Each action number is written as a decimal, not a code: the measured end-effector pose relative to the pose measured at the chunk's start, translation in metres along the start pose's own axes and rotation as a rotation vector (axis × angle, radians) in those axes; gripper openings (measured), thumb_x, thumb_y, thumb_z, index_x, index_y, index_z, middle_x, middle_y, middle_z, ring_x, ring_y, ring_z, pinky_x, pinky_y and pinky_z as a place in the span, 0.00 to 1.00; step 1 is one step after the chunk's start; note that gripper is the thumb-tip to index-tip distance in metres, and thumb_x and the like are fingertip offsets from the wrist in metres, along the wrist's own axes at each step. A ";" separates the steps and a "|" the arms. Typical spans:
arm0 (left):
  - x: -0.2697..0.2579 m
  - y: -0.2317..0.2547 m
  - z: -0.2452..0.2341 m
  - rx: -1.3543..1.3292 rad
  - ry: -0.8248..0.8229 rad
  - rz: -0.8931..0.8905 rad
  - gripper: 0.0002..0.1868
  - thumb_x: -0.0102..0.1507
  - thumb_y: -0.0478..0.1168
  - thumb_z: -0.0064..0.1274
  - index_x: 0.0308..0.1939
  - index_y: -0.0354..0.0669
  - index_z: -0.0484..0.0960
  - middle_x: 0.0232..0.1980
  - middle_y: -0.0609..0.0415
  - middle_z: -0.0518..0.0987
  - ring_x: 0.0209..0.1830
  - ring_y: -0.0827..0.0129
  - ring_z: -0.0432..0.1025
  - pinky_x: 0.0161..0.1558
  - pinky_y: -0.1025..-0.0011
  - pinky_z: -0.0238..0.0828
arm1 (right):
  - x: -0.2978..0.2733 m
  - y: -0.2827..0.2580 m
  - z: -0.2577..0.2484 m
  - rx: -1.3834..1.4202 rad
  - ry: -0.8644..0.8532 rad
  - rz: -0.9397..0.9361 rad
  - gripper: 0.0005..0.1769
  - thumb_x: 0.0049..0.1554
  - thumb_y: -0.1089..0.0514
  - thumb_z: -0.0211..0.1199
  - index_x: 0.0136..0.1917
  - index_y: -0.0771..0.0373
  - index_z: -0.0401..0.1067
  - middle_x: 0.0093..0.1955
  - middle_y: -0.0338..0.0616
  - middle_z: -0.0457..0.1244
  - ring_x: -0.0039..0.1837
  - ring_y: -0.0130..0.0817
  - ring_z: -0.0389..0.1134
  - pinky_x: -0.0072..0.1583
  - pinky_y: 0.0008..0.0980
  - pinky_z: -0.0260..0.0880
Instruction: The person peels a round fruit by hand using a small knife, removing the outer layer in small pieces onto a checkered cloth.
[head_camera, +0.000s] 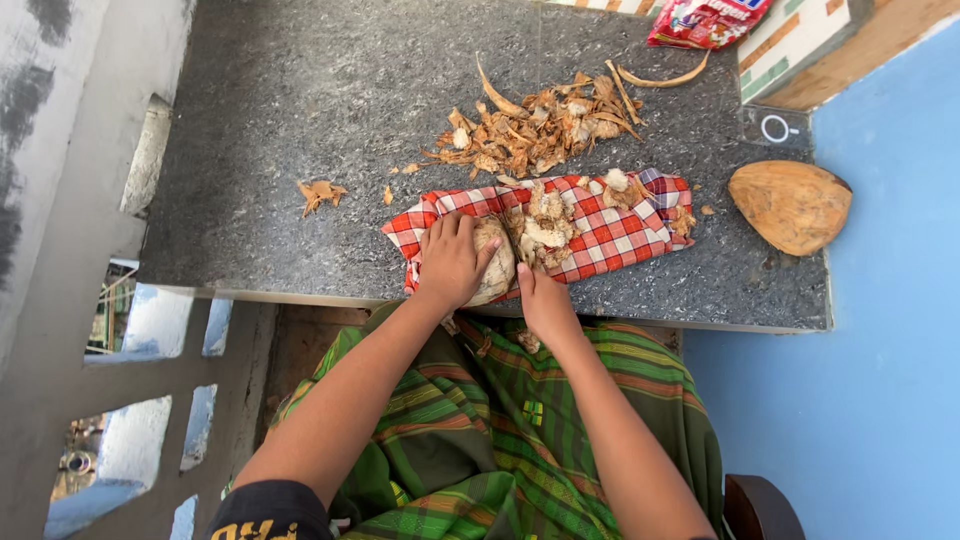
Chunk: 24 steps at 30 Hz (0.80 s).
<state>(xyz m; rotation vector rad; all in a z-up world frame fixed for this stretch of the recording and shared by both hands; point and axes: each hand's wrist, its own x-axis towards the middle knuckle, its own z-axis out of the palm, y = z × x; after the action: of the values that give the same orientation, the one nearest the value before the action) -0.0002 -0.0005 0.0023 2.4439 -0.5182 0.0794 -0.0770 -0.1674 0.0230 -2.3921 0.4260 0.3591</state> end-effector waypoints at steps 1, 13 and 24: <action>-0.003 -0.001 0.000 0.012 0.006 -0.007 0.30 0.70 0.63 0.41 0.59 0.41 0.74 0.60 0.43 0.72 0.63 0.49 0.63 0.64 0.49 0.55 | -0.012 0.003 0.005 0.035 0.042 -0.035 0.33 0.69 0.40 0.39 0.46 0.69 0.72 0.40 0.65 0.67 0.46 0.65 0.68 0.51 0.57 0.67; 0.000 0.003 -0.005 0.055 -0.011 0.008 0.32 0.69 0.66 0.45 0.59 0.41 0.75 0.60 0.41 0.72 0.63 0.46 0.64 0.64 0.48 0.57 | -0.036 -0.019 -0.008 -0.018 0.077 -0.114 0.28 0.69 0.42 0.41 0.49 0.66 0.73 0.41 0.63 0.68 0.48 0.67 0.68 0.51 0.59 0.67; -0.002 0.003 0.000 0.030 0.084 0.060 0.23 0.70 0.55 0.45 0.56 0.40 0.74 0.58 0.42 0.73 0.62 0.46 0.65 0.64 0.49 0.58 | 0.028 -0.015 -0.022 -0.048 -0.263 0.167 0.41 0.73 0.38 0.34 0.45 0.77 0.70 0.39 0.68 0.66 0.42 0.67 0.72 0.49 0.56 0.75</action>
<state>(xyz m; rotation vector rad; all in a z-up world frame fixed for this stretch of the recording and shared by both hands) -0.0028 -0.0017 0.0035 2.4426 -0.5564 0.2152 -0.0430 -0.1769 0.0374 -2.3190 0.5007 0.7564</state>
